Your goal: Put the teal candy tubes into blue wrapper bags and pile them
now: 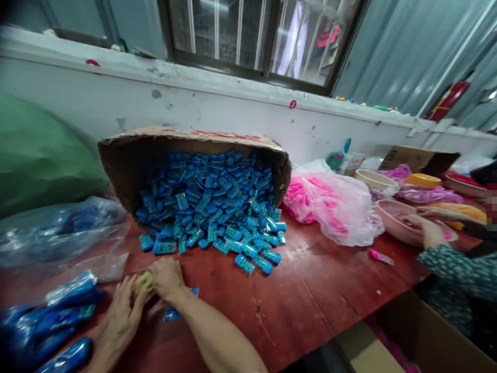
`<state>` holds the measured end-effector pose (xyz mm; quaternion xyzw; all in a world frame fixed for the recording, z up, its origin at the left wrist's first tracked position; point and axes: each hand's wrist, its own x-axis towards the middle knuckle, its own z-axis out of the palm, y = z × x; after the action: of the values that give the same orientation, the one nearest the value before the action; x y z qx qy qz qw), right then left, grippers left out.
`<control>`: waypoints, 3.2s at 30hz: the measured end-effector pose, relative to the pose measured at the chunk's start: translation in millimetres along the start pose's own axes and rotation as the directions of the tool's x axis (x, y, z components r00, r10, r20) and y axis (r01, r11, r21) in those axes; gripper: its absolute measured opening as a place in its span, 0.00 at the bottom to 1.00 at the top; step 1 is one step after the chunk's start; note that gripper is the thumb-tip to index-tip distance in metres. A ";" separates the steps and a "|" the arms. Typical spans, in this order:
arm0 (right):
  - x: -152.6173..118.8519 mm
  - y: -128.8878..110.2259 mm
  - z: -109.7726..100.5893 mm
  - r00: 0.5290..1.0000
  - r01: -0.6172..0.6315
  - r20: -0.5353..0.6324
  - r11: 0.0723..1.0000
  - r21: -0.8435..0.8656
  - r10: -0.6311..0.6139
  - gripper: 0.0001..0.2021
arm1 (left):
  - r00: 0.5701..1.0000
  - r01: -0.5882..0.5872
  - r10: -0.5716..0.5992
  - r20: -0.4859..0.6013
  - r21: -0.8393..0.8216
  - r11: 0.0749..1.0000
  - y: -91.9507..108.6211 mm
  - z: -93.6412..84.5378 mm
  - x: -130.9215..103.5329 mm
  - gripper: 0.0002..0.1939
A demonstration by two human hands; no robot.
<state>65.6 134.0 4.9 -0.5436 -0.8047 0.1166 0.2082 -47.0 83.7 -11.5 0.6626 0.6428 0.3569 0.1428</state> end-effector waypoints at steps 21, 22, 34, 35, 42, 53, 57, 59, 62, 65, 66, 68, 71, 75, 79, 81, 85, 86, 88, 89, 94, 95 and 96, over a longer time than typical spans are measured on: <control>78.3 44.5 -24.2 0.944 0.329 0.072 0.920 -0.214 -0.321 0.14 | 0.971 -0.208 0.111 0.210 0.531 0.821 -39.4 33.6 13.4 0.22; 68.6 50.2 -28.7 0.942 0.336 0.078 0.914 -0.227 -0.327 0.15 | 0.968 -0.222 0.123 0.218 0.521 0.824 -40.9 33.3 13.6 0.22; -42.2 86.0 -79.8 0.958 0.278 0.132 0.938 -0.206 -0.255 0.22 | 0.990 -0.126 0.087 0.108 0.435 0.891 -18.2 29.9 16.1 0.20; -48.9 87.2 -81.0 0.961 0.263 0.146 0.943 -0.206 -0.236 0.22 | 0.991 -0.126 0.090 0.101 0.440 0.889 -16.7 29.3 16.2 0.20; -86.6 86.6 -91.8 0.970 0.220 0.148 0.957 -0.187 -0.194 0.22 | 0.978 -0.162 0.078 0.194 0.471 0.867 -14.1 21.2 13.9 0.23; -125.5 47.6 -82.1 0.996 0.077 -0.023 0.987 -0.142 -0.081 0.13 | 0.979 -0.186 0.139 0.149 0.373 0.909 -11.5 21.2 12.2 0.20; -138.8 17.7 -47.7 0.999 0.020 0.034 0.989 -0.149 -0.016 0.16 | 0.981 -0.175 0.131 0.142 0.370 0.912 -7.5 16.7 10.0 0.21; -145.8 9.7 -31.7 0.999 0.013 0.051 0.987 -0.163 -0.004 0.22 | 0.983 -0.164 0.121 0.136 0.377 0.912 -4.4 13.8 9.3 0.21; -152.5 3.9 -23.4 0.997 0.032 0.071 0.992 -0.124 -0.024 0.26 | 0.984 -0.159 0.114 0.141 0.375 0.913 -0.8 11.1 8.7 0.22; -141.6 -1.3 -30.2 0.997 0.052 0.056 0.995 -0.081 -0.048 0.24 | 0.983 -0.157 0.109 0.150 0.355 0.922 -3.3 8.7 6.7 0.23; -132.4 -3.2 -32.4 0.998 0.059 0.039 0.995 -0.075 -0.057 0.24 | 0.983 -0.149 0.101 0.151 0.349 0.925 -5.8 7.6 5.3 0.23; -107.2 -6.9 -32.3 0.997 0.072 0.013 0.995 -0.071 -0.071 0.25 | 0.984 -0.133 0.086 0.154 0.332 0.934 -12.4 5.1 1.6 0.24; -64.5 -10.7 -21.0 0.996 0.061 0.062 0.997 -0.054 -0.057 0.25 | 0.988 -0.086 0.043 0.150 0.293 0.952 -21.0 1.5 -4.3 0.24; -32.8 -12.7 -10.6 0.987 0.099 0.127 0.995 -0.033 -0.094 0.24 | 0.987 -0.041 -0.010 0.158 0.318 0.947 -20.1 -0.9 -9.5 0.25; -52.2 -8.6 -25.3 0.975 0.158 0.163 0.987 -0.030 -0.152 0.21 | 0.982 -0.098 0.014 0.191 0.437 0.894 -10.9 -2.1 -12.3 0.25; -79.5 1.2 -33.9 0.975 0.177 0.143 0.983 -0.054 -0.168 0.20 | 0.983 -0.105 0.019 0.181 0.473 0.875 -8.0 -2.2 -12.4 0.24; -141.0 37.1 -43.5 0.999 0.014 0.047 0.977 -0.213 -0.004 0.19 | 0.984 -0.134 0.059 0.170 0.470 0.873 -8.6 -0.9 -10.2 0.24; -151.6 45.4 -45.7 0.999 0.001 0.043 0.970 -0.242 0.010 0.19 | 0.985 -0.137 0.068 0.161 0.462 0.876 -9.1 -0.6 -9.9 0.24; -162.2 54.3 -51.2 0.999 -0.022 0.033 0.958 -0.287 0.033 0.18 | 0.989 -0.123 0.071 0.129 0.450 0.884 -9.5 -0.3 -10.5 0.23; -162.1 54.1 -54.2 0.998 -0.050 0.012 0.952 -0.303 0.056 0.16 | 0.992 -0.109 0.068 0.107 0.444 0.890 -9.3 -0.3 -11.9 0.23; -136.2 21.8 -54.7 0.990 -0.137 -0.070 0.957 -0.257 0.124 0.14 | 0.995 -0.098 0.086 0.047 0.426 0.899 -5.2 1.0 -26.1 0.24; -131.8 15.6 -50.3 0.989 -0.142 -0.063 0.959 -0.245 0.131 0.15 | 0.994 -0.109 0.093 0.057 0.437 0.893 -4.1 1.5 -29.0 0.24; -128.8 11.3 -45.0 0.989 -0.148 -0.059 0.961 -0.234 0.137 0.14 | 0.993 -0.115 0.093 0.069 0.449 0.886 -2.9 1.8 -31.4 0.25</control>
<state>137.2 17.6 13.2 -0.6234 -0.7671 0.0227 0.1496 -45.5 54.6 -23.7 0.7191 0.6683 0.1896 -0.0197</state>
